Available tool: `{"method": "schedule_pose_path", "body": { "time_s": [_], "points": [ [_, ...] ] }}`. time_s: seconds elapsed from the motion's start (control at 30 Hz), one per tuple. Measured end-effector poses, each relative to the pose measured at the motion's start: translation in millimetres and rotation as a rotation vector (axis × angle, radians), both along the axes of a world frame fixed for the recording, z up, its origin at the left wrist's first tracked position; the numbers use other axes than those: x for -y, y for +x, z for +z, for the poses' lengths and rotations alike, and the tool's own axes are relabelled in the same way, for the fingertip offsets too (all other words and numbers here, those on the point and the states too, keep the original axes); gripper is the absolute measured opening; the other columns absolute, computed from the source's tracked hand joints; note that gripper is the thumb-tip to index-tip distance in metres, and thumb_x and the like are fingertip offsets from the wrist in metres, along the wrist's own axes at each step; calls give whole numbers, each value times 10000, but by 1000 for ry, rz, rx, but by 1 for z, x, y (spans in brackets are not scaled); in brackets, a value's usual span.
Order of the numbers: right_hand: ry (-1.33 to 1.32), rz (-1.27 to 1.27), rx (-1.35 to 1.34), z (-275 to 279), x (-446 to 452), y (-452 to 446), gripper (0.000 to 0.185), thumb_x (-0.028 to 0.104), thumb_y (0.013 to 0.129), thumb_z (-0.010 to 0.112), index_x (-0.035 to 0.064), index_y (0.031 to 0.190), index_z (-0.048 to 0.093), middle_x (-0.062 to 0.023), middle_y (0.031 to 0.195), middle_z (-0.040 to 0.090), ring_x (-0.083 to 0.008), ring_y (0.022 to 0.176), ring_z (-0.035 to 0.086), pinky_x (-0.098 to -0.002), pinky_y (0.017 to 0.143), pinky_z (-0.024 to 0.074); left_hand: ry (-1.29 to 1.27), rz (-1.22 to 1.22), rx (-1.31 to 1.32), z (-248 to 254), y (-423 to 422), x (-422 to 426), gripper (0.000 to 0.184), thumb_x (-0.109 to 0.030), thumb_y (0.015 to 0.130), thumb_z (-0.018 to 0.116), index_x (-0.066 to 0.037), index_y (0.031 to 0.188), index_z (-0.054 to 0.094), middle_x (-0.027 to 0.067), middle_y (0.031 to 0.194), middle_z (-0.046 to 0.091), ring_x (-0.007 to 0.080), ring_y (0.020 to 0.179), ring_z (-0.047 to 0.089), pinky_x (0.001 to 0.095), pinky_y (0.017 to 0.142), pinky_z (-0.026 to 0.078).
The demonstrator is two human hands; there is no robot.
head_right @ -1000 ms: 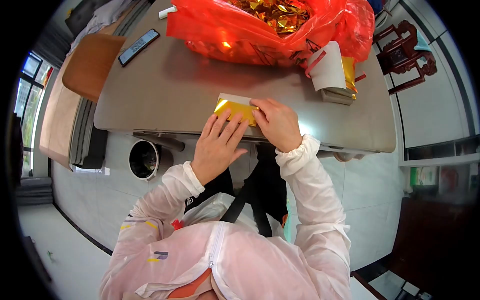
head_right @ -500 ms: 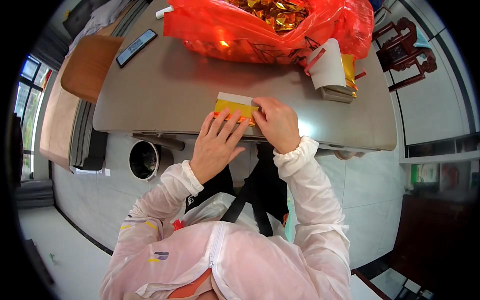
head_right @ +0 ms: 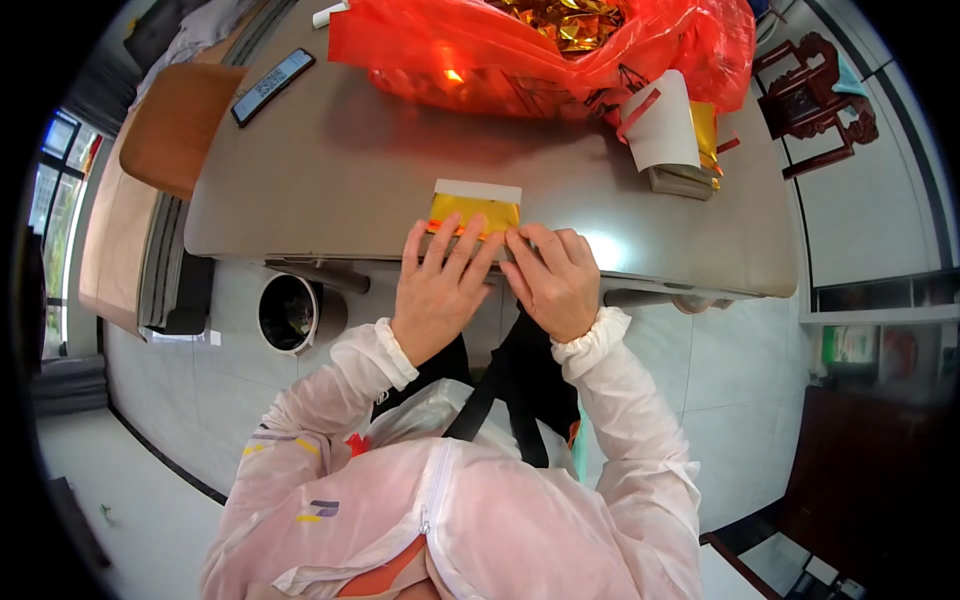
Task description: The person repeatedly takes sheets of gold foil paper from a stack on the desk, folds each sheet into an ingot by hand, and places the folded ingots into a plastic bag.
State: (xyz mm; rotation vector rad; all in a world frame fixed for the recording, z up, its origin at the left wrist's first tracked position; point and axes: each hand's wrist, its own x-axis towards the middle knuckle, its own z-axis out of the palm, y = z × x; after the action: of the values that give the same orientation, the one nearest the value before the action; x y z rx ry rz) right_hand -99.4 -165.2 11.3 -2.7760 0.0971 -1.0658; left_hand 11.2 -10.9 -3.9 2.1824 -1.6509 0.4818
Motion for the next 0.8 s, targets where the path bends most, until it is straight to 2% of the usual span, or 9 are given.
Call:
{"method": "schedule_pose_path", "body": {
  "time_s": [0.1, 0.2, 0.3, 0.33, 0.37, 0.57, 0.67, 0.8],
  "points": [
    [-33, 19, -13, 2, 3, 0, 371, 130, 708, 771, 28, 1057, 696, -39, 1070, 590, -222, 830, 539, -367, 726, 458, 38, 59, 21, 3, 10, -14, 709, -271, 730, 784, -105, 1369, 524, 86, 1418, 493, 290, 1332, 425, 568, 1119, 277],
    [-71, -43, -76, 4, -2, -3, 412, 133, 704, 769, 39, 1096, 683, -44, 1103, 601, -234, 928, 568, -401, 835, 461, 45, 110, 66, 9, 23, -28, 663, -261, 753, 766, -90, 1352, 538, 71, 1427, 490, 285, 1339, 420, 573, 1120, 269],
    [-149, -98, -92, 6, -22, 5, 443, 138, 734, 743, 48, 1159, 659, -67, 1176, 612, -258, 1112, 575, -450, 990, 424, 36, 132, 83, 9, 23, -31, 615, -248, 777, 745, -81, 1337, 555, 44, 1437, 487, 279, 1351, 405, 582, 1121, 256],
    [-130, -40, -106, -1, -31, 10, 440, 125, 789, 680, 33, 1217, 626, -102, 1248, 611, -279, 1246, 538, -492, 1089, 360, 41, 136, 88, 9, 22, -29, 611, -248, 780, 743, -81, 1338, 555, 42, 1437, 487, 277, 1353, 402, 584, 1122, 254],
    [-93, 36, -136, -5, -41, 14, 424, 110, 826, 623, 8, 1237, 610, -122, 1271, 613, -285, 1259, 536, -493, 1107, 351, 44, 135, 94, 9, 22, -28, 608, -247, 784, 741, -81, 1338, 555, 40, 1437, 487, 276, 1354, 400, 585, 1122, 251],
    [-37, -6, -124, -10, -30, 0, 456, 63, 816, 609, -12, 1265, 590, -141, 1293, 609, -303, 1250, 552, -468, 1088, 393, 44, 125, 104, 13, 25, -33, 599, -234, 785, 729, -78, 1337, 557, 42, 1425, 496, 283, 1358, 394, 595, 1123, 243],
    [-19, 12, -94, -11, -24, -6, 467, -5, 792, 606, -13, 1258, 593, -139, 1294, 610, -305, 1246, 557, -456, 1063, 426, 46, 70, 50, 14, 11, -18, 593, -250, 777, 734, -77, 1321, 572, 46, 1412, 506, 288, 1361, 391, 604, 1123, 238],
    [2, -10, -65, -17, -24, -5, 471, -8, 784, 620, -1, 1254, 597, -132, 1294, 610, -300, 1245, 557, -454, 1062, 426, 22, 22, 41, 13, 4, 1, 564, -306, 775, 744, -85, 1275, 607, 29, 1395, 523, 288, 1364, 386, 608, 1124, 231]
  ]
}}
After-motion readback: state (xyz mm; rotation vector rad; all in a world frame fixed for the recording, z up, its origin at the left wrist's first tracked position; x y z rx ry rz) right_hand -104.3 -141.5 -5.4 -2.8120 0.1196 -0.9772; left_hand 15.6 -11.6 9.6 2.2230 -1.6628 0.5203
